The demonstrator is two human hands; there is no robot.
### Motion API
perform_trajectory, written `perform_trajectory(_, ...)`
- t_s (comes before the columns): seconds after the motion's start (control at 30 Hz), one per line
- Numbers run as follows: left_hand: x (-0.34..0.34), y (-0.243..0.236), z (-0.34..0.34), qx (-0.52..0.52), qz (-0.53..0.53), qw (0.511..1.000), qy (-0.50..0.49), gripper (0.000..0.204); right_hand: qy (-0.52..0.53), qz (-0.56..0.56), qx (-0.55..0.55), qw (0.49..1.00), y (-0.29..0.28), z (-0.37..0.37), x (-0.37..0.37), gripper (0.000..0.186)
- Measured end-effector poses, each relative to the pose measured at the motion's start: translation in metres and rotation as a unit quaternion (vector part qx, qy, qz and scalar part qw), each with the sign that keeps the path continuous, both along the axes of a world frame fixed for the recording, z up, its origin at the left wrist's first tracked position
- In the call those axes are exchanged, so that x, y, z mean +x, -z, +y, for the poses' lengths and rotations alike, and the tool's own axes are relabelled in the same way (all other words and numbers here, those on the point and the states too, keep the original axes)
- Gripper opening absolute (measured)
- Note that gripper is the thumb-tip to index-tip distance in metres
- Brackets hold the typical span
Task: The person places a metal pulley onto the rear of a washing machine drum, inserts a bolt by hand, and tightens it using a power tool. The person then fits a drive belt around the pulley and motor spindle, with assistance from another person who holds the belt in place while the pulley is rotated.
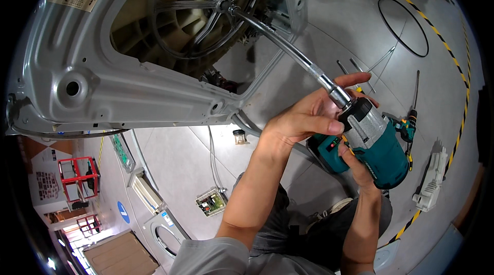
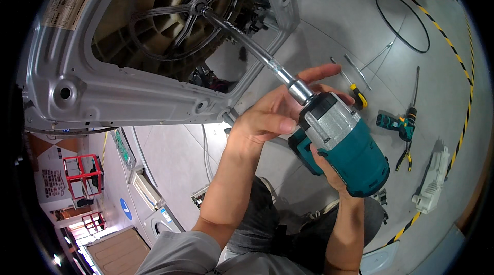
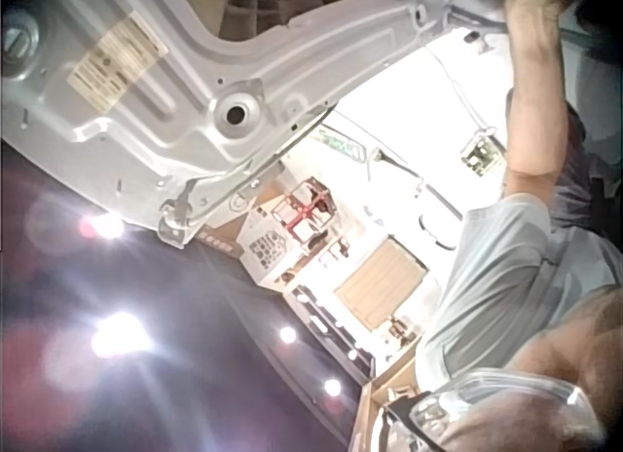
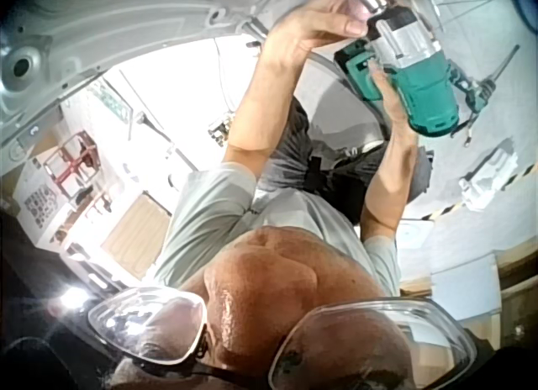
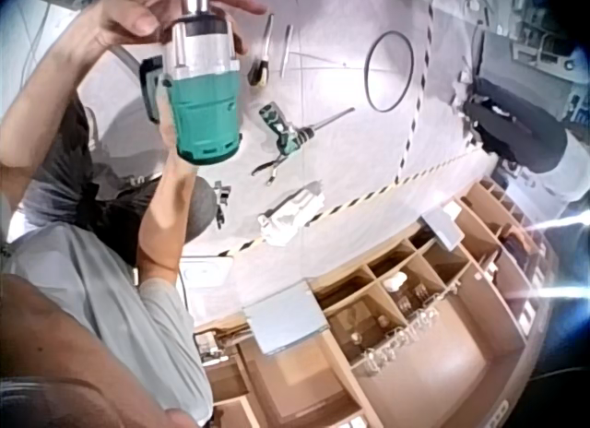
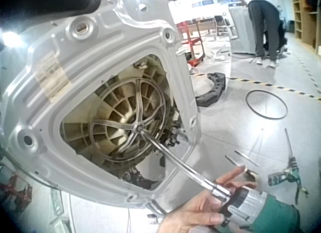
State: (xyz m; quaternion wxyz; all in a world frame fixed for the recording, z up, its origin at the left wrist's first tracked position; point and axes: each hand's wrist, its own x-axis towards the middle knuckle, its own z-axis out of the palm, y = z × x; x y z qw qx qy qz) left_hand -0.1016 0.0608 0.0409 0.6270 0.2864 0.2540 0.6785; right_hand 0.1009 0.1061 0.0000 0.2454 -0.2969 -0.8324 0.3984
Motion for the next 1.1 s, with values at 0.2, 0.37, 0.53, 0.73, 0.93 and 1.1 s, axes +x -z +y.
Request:
perform_trajectory(0.2,0.000,-0.004,0.000,-0.013,0.001,1.000,0.003,0.112,-0.003,0.000,0.022,1.000,0.011,0.002,0.003,0.031)
perform_trajectory(0.37,0.003,-0.004,0.002,-0.015,0.000,1.000,-0.001,0.113,0.027,0.034,-0.025,0.999,0.013,0.001,-0.002,0.042)
perform_trajectory(0.53,0.001,-0.003,0.001,-0.006,0.001,1.000,0.002,0.112,-0.006,-0.012,0.016,1.000,0.017,0.004,0.006,0.038)
perform_trajectory(0.73,0.002,0.002,0.004,-0.002,0.004,1.000,0.003,0.112,0.007,0.122,-0.221,0.968,0.007,0.003,-0.006,0.023)
perform_trajectory(0.93,0.009,-0.002,0.002,-0.021,-0.047,0.999,-0.001,0.107,0.010,0.152,-0.365,0.918,0.000,0.007,-0.012,0.013)
perform_trajectory(1.1,0.008,-0.005,0.002,-0.030,-0.014,0.999,-0.006,0.112,0.019,0.179,-0.386,0.905,-0.002,0.007,-0.017,0.008)
